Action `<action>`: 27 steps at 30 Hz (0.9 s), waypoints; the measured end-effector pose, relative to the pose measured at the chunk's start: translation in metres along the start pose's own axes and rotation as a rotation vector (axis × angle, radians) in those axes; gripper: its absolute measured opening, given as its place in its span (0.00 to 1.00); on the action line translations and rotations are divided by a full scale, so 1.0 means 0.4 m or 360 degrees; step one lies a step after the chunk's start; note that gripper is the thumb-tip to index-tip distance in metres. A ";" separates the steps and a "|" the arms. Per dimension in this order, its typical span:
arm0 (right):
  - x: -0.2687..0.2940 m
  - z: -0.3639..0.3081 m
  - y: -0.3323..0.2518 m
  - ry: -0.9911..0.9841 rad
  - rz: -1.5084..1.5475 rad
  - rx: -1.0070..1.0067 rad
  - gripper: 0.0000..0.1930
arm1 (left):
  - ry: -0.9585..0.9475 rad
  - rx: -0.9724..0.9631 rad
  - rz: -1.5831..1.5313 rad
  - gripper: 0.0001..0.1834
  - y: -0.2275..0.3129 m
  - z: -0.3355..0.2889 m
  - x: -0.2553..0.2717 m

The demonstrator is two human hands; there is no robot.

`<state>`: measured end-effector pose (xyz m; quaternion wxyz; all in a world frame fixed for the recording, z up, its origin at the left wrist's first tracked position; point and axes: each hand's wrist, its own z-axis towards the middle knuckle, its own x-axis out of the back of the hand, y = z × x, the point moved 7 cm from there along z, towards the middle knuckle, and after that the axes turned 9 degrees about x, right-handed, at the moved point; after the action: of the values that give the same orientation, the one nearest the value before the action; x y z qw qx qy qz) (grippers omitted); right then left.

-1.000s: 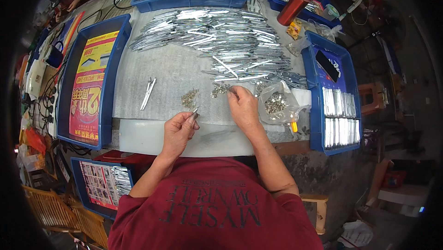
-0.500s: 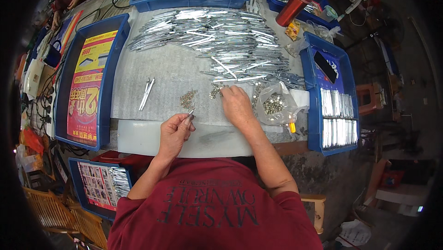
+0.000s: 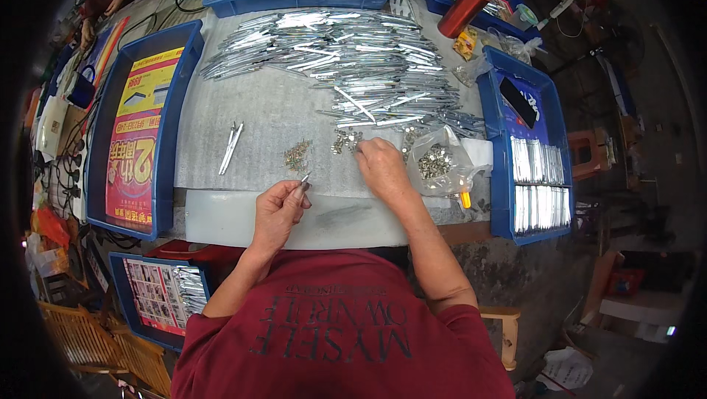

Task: The person assembles small metal components by attaching small fasteners onto the ends of thin metal strips by hand and setting them on the table.

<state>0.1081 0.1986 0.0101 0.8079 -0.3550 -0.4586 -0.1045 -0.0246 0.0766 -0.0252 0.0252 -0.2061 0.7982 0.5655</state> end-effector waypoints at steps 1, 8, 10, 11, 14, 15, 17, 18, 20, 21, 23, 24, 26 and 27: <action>-0.005 0.002 -0.005 -0.0002 -0.0035 0.0039 0.04 | 0.0003 0.0001 0.0002 0.08 0.000 -0.001 0.001; -0.034 0.003 0.000 -0.0061 -0.0240 0.0100 0.04 | -0.0004 0.0010 -0.0040 0.08 0.001 -0.001 0.000; -0.038 0.004 -0.001 -0.0044 -0.0318 0.0119 0.04 | -0.0004 0.0011 -0.0033 0.08 0.002 0.000 -0.002; -0.038 0.006 -0.003 -0.0042 -0.0318 0.0117 0.04 | -0.0006 0.0003 -0.0020 0.08 0.005 0.000 -0.003; -0.035 0.010 -0.010 0.0003 -0.0329 0.0120 0.01 | 0.0001 -0.0005 -0.0002 0.08 0.007 -0.001 -0.001; -0.034 0.008 -0.003 0.0000 -0.0272 0.0071 0.02 | 0.0005 -0.0007 -0.0001 0.08 0.006 -0.001 0.000; -0.024 0.008 0.002 -0.0002 -0.0214 0.0026 0.03 | 0.0002 -0.0015 -0.0008 0.08 0.005 -0.003 0.003; -0.011 0.011 0.004 0.0002 -0.0076 -0.0025 0.03 | -0.0002 -0.0018 -0.0016 0.09 0.004 -0.004 0.003; -0.004 0.013 0.007 0.0005 0.0062 -0.0076 0.04 | 0.0006 -0.0019 -0.0019 0.09 0.003 -0.005 0.002; -0.006 0.013 0.009 -0.0021 0.0065 -0.0083 0.04 | 0.0011 -0.0022 -0.0023 0.09 0.003 -0.004 0.002; -0.011 0.011 0.014 -0.0047 0.0066 -0.0091 0.05 | 0.0004 -0.0025 -0.0016 0.08 0.003 -0.004 0.000; -0.018 0.010 0.014 -0.0074 -0.0006 -0.0050 0.05 | -0.0002 -0.0027 -0.0009 0.08 0.004 -0.004 -0.001; -0.026 0.010 0.010 -0.0102 -0.0077 -0.0009 0.05 | 0.0000 -0.0017 -0.0015 0.08 0.005 -0.004 -0.003; -0.026 0.010 0.004 -0.0076 -0.0125 0.0026 0.04 | 0.0005 -0.0007 -0.0021 0.08 0.004 -0.003 -0.002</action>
<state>0.1004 0.2009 0.0022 0.7950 -0.3325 -0.4921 -0.1237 -0.0240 0.0763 -0.0231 0.0273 -0.2124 0.7955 0.5668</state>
